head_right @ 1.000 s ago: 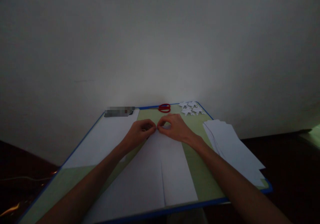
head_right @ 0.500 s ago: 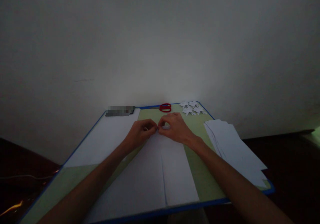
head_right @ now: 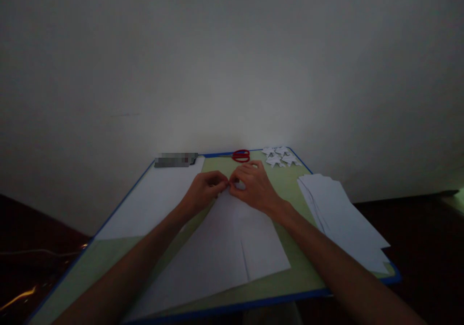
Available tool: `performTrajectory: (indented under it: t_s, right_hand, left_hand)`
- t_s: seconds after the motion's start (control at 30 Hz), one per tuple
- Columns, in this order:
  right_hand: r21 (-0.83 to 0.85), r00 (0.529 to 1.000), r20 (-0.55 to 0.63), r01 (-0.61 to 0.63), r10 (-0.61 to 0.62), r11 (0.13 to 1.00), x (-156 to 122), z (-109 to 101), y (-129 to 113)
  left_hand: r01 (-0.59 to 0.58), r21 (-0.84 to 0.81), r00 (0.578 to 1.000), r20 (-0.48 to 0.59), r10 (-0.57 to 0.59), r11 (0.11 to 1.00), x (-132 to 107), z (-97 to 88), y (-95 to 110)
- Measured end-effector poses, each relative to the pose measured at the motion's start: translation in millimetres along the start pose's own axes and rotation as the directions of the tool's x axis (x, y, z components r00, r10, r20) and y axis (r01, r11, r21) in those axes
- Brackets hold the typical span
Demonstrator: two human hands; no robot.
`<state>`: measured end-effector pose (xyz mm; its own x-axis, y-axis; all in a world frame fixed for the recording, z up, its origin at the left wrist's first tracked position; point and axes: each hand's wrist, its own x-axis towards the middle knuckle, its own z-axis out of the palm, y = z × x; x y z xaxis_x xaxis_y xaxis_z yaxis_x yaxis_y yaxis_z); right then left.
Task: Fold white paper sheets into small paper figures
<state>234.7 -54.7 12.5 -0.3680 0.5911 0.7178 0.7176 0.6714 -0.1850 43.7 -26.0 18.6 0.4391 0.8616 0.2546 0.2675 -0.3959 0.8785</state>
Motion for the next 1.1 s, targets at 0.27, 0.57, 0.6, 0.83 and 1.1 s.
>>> performTrajectory:
  t_s: [0.27,0.57,0.6,0.83,1.1]
  right_hand:
    - [-0.063,0.998,0.021,0.062,-0.06,0.996,1.1,-4.0,2.2]
    - [-0.033,0.969,0.218,-0.108,0.113,0.994,-4.7,-2.2,25.5]
    - [-0.044,0.959,0.253,-0.119,0.126,0.992,-5.3,0.0,28.8]
    - [-0.067,0.957,0.181,-0.217,0.226,0.974,-4.2,-5.5,28.0]
    - [-0.106,0.881,0.458,-0.08,0.12,0.991,-54.3,-14.8,-12.4]
  left_hand:
    - [0.062,-0.116,0.997,0.052,-0.056,0.991,1.5,-4.4,-3.5]
    - [-0.04,0.261,0.998,-0.044,0.053,0.964,2.1,-1.9,-14.7]
    - [-0.07,0.315,0.996,-0.038,0.086,0.947,1.3,-1.7,-15.4]
    - [-0.3,0.632,0.95,0.267,0.162,0.714,-20.1,-4.0,-8.3]
    - [-0.366,0.757,0.927,0.346,0.144,0.542,-55.7,4.6,-11.4]
